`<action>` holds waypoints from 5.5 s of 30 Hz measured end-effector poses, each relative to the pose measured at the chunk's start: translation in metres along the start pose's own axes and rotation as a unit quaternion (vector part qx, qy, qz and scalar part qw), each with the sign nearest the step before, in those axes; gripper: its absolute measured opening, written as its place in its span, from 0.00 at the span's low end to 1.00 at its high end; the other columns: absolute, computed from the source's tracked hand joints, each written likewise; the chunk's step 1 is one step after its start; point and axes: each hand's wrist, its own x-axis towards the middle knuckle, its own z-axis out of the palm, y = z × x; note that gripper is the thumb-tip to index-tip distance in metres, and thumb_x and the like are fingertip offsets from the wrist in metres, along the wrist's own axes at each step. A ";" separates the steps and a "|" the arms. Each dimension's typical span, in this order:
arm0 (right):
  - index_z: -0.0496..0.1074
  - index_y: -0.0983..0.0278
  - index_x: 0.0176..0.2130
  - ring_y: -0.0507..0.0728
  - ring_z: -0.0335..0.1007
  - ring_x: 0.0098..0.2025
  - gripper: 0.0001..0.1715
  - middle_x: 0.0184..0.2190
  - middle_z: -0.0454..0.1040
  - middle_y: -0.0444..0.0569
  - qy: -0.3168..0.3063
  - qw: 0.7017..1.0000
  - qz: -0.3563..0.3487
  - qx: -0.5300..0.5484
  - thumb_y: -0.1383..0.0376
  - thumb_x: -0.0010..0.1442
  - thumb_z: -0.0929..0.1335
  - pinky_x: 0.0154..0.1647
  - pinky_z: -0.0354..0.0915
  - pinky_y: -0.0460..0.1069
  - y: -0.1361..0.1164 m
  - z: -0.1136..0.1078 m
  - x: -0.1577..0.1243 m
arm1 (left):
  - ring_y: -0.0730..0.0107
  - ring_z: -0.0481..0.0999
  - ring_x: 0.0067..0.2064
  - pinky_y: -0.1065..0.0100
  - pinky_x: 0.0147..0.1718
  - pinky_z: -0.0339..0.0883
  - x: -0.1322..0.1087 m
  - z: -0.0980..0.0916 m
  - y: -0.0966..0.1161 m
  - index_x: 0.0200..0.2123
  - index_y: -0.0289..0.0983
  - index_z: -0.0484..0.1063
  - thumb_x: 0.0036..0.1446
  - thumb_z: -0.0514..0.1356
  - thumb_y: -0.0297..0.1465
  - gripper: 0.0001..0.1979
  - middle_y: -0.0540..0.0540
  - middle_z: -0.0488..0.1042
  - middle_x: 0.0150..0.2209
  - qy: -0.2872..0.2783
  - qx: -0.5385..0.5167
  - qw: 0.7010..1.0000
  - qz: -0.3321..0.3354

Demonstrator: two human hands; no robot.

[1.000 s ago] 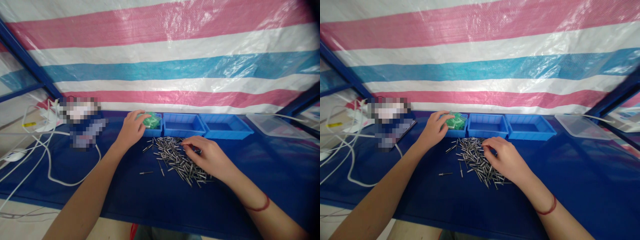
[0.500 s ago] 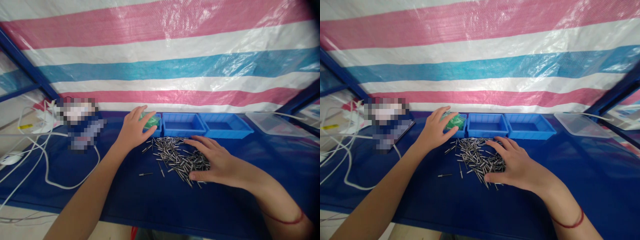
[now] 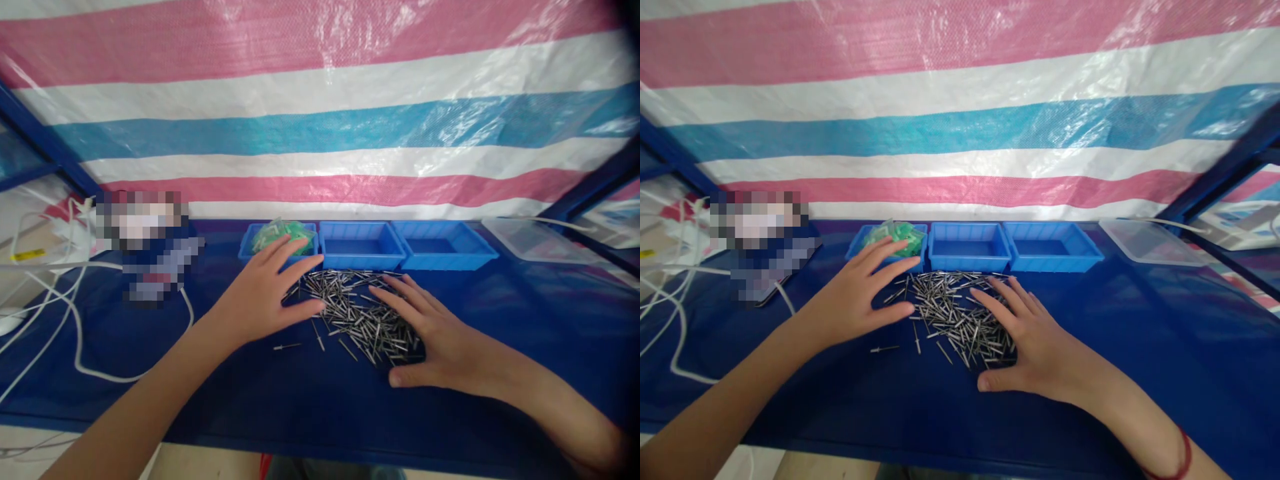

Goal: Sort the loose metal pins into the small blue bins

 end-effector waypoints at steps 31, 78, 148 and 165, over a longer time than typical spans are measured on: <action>0.60 0.61 0.40 0.59 0.63 0.45 0.15 0.40 0.66 0.50 0.242 0.956 -0.047 0.161 0.73 0.51 0.63 0.46 0.62 0.55 -0.017 0.009 0.021 | 0.46 0.51 0.65 0.46 0.62 0.51 -0.002 0.065 0.050 0.62 0.35 0.56 0.54 0.56 0.54 0.39 0.34 0.57 0.62 0.034 -0.106 0.994 -0.006; 0.70 0.63 0.40 0.58 0.67 0.35 0.10 0.36 0.70 0.53 0.186 0.974 -0.019 -0.127 0.66 0.63 0.61 0.36 0.65 0.53 0.002 0.048 -0.064 | 0.52 0.57 0.62 0.50 0.60 0.53 -0.006 0.056 0.059 0.55 0.37 0.67 0.58 0.55 0.49 0.28 0.37 0.64 0.57 0.076 -0.133 0.987 0.053; 0.73 0.62 0.36 0.53 0.67 0.31 0.08 0.35 0.71 0.49 0.311 0.933 -0.067 0.166 0.63 0.62 0.64 0.31 0.66 0.50 -0.046 -0.021 0.066 | 0.70 0.74 0.38 0.68 0.42 0.66 0.038 0.042 0.042 0.36 0.37 0.72 0.61 0.56 0.34 0.08 0.48 0.76 0.35 0.146 -0.367 0.910 -0.123; 0.76 0.64 0.34 0.60 0.68 0.36 0.16 0.32 0.75 0.53 0.365 0.930 0.031 -0.012 0.58 0.62 0.63 0.41 0.62 0.55 0.003 -0.022 0.075 | 0.64 0.72 0.44 0.61 0.45 0.63 0.036 0.044 0.026 0.41 0.40 0.74 0.59 0.53 0.26 0.11 0.47 0.75 0.42 0.052 -0.115 0.988 -0.087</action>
